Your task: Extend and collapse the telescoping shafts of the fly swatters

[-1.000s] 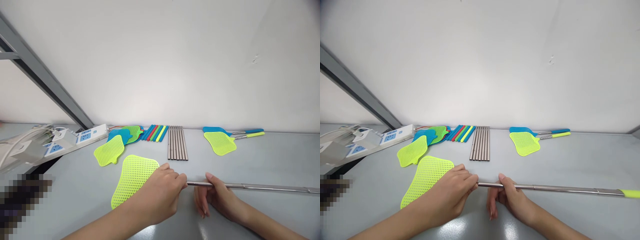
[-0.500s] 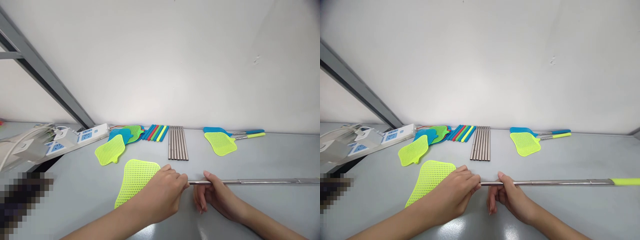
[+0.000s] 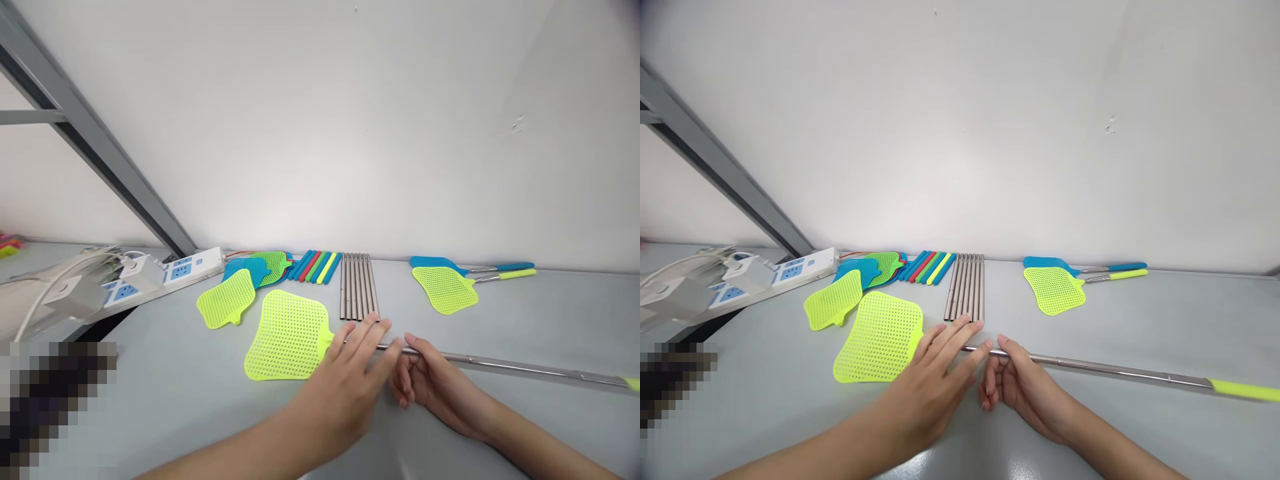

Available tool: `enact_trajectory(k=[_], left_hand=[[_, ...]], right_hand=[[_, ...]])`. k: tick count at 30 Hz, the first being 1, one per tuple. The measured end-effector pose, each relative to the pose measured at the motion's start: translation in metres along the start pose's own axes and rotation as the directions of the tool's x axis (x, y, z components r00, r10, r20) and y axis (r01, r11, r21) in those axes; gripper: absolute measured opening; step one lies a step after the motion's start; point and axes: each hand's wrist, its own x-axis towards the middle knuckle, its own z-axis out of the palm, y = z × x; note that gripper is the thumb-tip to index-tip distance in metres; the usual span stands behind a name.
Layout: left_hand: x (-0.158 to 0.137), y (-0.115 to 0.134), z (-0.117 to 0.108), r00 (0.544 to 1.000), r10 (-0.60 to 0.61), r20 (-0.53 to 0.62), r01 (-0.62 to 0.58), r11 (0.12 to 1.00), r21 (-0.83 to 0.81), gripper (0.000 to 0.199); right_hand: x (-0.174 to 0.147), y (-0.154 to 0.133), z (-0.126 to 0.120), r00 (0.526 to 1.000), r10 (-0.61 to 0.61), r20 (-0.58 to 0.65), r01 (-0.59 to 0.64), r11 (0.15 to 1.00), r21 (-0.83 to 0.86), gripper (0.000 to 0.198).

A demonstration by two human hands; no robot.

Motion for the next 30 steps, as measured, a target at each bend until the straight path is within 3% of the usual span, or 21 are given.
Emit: enact_trajectory(k=[6,10,14,18,22,26,30], left_hand=[[-0.011,0.016,0.015,0.984,0.17,-0.063,-0.177,0.975,-0.133,0.042],[-0.012,0.018,0.019,0.993,0.096,-0.064,-0.111,0.949,-0.294,0.037],[-0.012,0.015,0.015,0.988,0.086,-0.129,-0.134,0.892,-0.433,0.032],[-0.014,0.014,0.015,0.973,0.113,-0.199,-0.193,0.872,-0.449,0.026],[-0.015,0.014,0.018,0.969,0.179,-0.171,-0.235,0.883,-0.406,0.022],[-0.015,0.015,0.016,0.989,0.11,-0.094,-0.143,0.854,-0.5,0.021],[-0.014,0.015,0.016,0.995,-0.098,0.014,0.079,0.71,-0.699,0.02]], right_hand=[[-0.001,0.002,-0.002,0.999,0.041,-0.034,-0.037,0.993,0.112,0.044],[0.001,0.005,-0.003,0.999,0.025,-0.029,-0.023,0.998,0.064,0.045],[0.0,0.005,-0.001,1.0,0.009,-0.023,-0.009,1.0,0.001,0.048],[-0.002,0.002,0.0,1.0,-0.02,-0.009,0.02,0.996,-0.088,0.057],[-0.002,0.001,-0.001,1.0,-0.001,-0.001,0.001,0.997,-0.076,0.059],[0.0,0.002,-0.002,1.0,0.011,0.005,-0.01,0.998,-0.058,0.057],[-0.001,0.002,-0.001,1.0,-0.002,0.01,0.002,0.999,-0.05,0.057]])
